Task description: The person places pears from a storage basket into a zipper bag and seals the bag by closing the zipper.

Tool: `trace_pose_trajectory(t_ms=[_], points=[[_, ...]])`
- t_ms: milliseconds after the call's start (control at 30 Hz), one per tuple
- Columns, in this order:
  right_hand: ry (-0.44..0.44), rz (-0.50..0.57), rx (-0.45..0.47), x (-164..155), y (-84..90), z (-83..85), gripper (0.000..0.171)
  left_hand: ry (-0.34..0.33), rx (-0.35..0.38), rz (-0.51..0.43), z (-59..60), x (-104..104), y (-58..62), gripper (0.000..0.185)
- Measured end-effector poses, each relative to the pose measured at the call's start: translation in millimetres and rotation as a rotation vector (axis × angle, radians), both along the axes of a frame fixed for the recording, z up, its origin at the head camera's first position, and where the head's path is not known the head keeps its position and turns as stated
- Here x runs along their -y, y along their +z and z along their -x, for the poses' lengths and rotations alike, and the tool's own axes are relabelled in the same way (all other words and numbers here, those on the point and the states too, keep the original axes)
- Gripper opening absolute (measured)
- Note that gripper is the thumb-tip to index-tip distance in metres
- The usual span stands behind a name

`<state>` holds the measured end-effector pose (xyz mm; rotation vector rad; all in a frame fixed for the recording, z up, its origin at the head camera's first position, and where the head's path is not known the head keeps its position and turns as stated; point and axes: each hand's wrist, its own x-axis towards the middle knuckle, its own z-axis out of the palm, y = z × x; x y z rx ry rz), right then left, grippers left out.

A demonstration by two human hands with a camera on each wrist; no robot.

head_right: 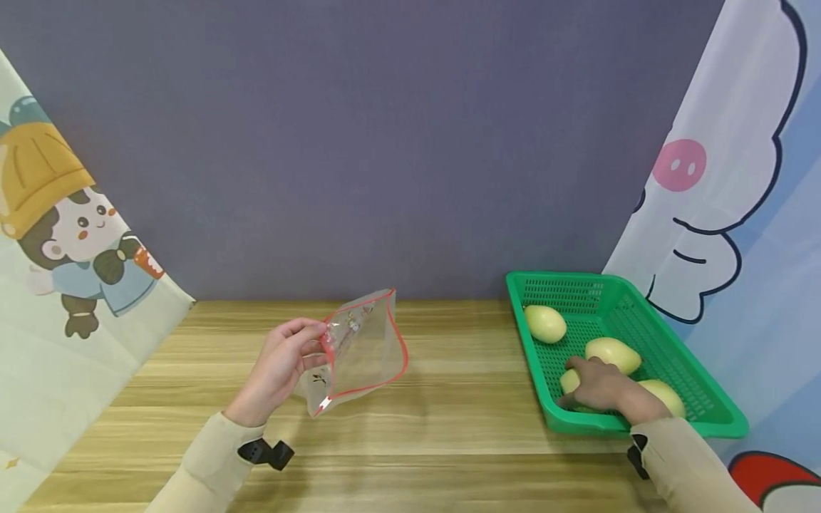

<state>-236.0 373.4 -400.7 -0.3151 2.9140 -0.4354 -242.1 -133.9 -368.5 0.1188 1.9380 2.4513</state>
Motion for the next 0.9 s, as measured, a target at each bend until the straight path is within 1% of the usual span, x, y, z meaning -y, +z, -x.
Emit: trace_pose_trajectory(t_ms=[167,367,467,600,800,900], points=[[-0.008,-0.004,-0.023,0,-1.9,-1.4,0.070,-0.005,0.004,0.007,-2.3,1,0.8,0.011],[-0.039,0.030,-0.008,2,-1.3,-2.5,0.064,-0.003,0.006,0.011,-3.9,1,2.6,0.012],[-0.036,0.037,-0.032,2,0.8,-2.8,0.060,-0.003,0.006,0.015,-3.7,1,3.0,0.012],[-0.034,0.046,-0.070,1,6.9,-2.9,0.060,-0.005,0.002,0.009,-3.5,0,3.8,0.011],[-0.098,0.087,-0.075,4,13.7,-4.9,0.063,-0.020,0.001,-0.008,-3.1,0,3.9,0.011],[-0.113,0.103,-0.112,6,16.1,-6.3,0.055,-0.019,0.002,-0.014,-2.9,-2,3.7,0.011]])
